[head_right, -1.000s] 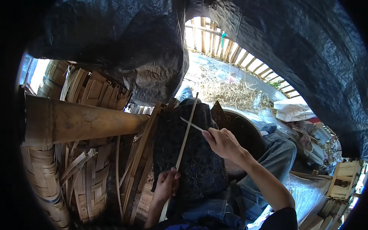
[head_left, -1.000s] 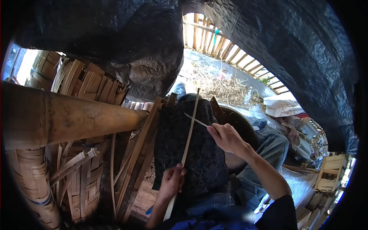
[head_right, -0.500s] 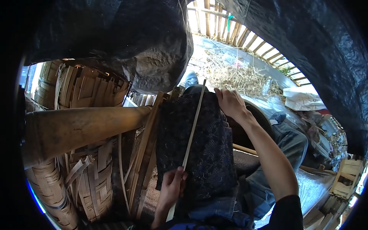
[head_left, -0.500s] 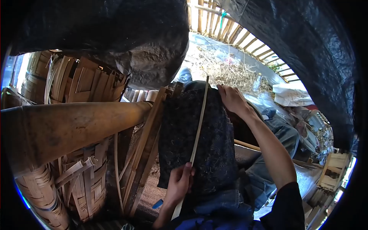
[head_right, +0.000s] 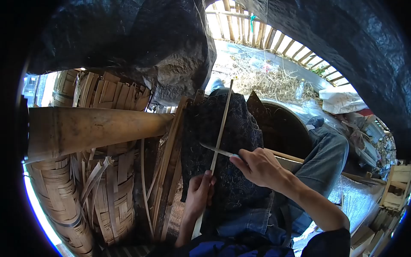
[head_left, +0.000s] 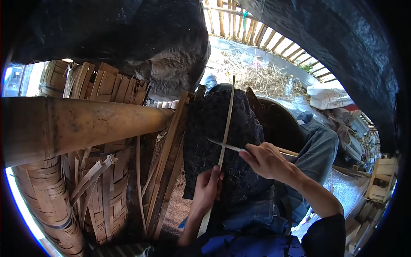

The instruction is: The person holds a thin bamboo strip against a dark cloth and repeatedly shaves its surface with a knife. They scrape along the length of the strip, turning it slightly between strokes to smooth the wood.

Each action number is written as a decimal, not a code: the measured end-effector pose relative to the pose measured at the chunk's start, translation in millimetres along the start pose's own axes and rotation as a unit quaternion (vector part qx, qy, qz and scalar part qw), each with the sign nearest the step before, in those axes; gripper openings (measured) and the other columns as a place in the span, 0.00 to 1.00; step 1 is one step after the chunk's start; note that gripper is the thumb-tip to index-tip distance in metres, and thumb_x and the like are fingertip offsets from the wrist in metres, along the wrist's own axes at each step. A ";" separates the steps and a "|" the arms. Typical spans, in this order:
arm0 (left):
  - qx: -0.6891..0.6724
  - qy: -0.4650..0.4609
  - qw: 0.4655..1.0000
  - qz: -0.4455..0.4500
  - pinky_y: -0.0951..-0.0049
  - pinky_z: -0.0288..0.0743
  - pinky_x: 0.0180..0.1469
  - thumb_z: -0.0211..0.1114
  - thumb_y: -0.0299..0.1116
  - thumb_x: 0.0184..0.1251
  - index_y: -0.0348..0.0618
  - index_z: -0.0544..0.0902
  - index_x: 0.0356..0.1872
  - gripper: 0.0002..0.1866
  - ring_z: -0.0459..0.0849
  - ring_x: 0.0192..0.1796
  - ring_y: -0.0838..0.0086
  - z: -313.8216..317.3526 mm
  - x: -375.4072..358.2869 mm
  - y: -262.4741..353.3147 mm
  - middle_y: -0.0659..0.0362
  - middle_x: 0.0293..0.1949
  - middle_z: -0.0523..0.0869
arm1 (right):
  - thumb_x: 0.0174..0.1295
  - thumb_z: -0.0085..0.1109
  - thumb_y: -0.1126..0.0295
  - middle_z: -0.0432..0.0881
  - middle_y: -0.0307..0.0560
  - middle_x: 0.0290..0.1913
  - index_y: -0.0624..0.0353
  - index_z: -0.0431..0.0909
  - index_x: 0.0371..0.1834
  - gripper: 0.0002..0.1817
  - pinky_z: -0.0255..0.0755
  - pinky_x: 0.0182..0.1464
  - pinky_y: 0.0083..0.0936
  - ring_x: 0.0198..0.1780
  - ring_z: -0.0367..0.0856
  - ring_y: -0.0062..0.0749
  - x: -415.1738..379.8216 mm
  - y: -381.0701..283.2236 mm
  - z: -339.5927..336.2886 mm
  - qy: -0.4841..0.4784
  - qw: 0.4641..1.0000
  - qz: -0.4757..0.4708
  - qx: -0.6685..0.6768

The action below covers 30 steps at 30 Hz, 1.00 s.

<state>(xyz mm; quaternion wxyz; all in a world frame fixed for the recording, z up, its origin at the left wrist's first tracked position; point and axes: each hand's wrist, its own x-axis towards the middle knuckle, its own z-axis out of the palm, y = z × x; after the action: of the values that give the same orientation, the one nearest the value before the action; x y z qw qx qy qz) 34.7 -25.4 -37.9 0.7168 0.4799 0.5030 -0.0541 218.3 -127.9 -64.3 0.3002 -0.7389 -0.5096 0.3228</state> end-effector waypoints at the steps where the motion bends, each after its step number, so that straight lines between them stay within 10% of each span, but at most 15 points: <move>1: 0.000 0.000 1.000 0.009 0.81 0.54 0.15 0.47 0.50 0.75 0.45 0.73 0.26 0.22 0.60 0.13 0.86 0.6 0.1 -0.7 0.70 0.12 0.64 | 0.71 0.47 0.57 0.66 0.52 0.09 0.61 0.69 0.20 0.23 0.59 0.14 0.36 0.09 0.68 0.43 -2.3 0.1 1.9 0.001 1.000 0.000 0.000; 30: -0.011 -0.017 0.998 0.066 0.83 0.53 0.12 0.46 0.46 0.76 0.43 0.73 0.26 0.21 0.60 0.11 0.88 1.9 -1.4 11.2 0.70 0.11 0.65 | 0.71 0.46 0.53 0.74 0.52 0.10 0.61 0.71 0.17 0.27 0.71 0.16 0.37 0.14 0.78 0.46 39.4 -36.3 4.0 0.078 0.989 0.048 -0.117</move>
<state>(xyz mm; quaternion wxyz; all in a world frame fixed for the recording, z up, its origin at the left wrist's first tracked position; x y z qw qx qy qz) 41.6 -21.5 -29.7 0.7325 0.5030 0.4587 -0.0093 205.6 -79.2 -45.4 0.2347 -0.8156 -0.4829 0.2158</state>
